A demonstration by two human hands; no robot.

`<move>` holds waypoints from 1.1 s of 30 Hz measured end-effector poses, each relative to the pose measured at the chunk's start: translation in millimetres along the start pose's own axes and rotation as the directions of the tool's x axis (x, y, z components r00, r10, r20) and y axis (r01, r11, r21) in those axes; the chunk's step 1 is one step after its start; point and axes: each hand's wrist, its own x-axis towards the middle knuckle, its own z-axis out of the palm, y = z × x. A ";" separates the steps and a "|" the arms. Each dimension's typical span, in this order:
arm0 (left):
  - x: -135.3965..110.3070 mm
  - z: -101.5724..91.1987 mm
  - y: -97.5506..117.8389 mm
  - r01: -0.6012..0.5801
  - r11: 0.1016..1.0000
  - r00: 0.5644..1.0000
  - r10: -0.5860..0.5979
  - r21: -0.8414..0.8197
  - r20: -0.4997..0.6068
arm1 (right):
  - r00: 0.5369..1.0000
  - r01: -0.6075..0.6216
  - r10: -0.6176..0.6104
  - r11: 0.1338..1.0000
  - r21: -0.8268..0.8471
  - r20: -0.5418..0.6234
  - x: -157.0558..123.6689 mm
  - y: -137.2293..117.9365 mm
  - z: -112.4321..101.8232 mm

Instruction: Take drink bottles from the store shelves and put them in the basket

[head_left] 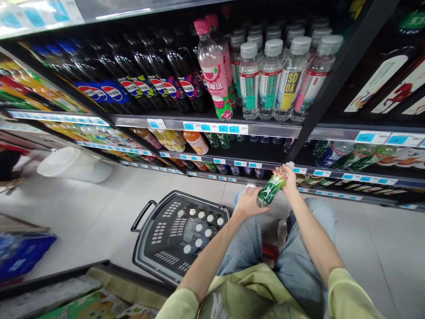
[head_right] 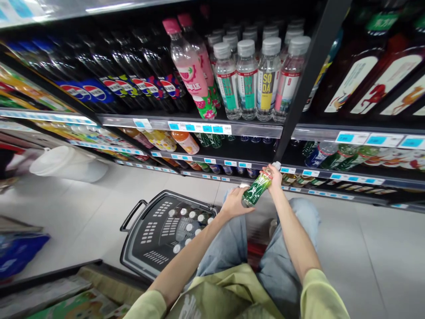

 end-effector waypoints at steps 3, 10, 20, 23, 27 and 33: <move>1.4 -0.9 4.1 -0.012 1.000 1.000 0.012 0.013 0.028 | 1.000 -0.012 0.012 0.999 -0.033 0.014 5.0 0.1 -3.5; -1.0 -3.8 0.2 0.028 0.998 0.999 -0.027 -0.062 0.016 | 0.966 -0.085 0.081 0.996 0.004 0.244 -10.7 2.5 -0.5; -2.8 -1.0 -1.9 -0.047 0.998 0.998 0.046 -0.031 -0.036 | 0.992 0.011 -0.013 1.000 0.014 0.122 -11.3 10.6 8.6; -1.0 -1.3 1.4 -0.049 0.999 0.998 0.049 -0.004 -0.031 | 0.991 0.069 -0.064 0.997 -0.035 0.120 -9.9 8.5 9.6; 0.3 -0.9 -5.0 -0.040 0.997 0.999 0.040 -0.059 -0.010 | 0.975 0.032 -0.009 0.995 -0.099 0.224 -11.9 2.0 10.1; -2.0 -0.8 -21.1 -0.005 0.979 0.998 0.016 -0.202 0.054 | 0.932 -0.064 0.085 0.996 -0.070 0.352 -19.4 6.7 13.6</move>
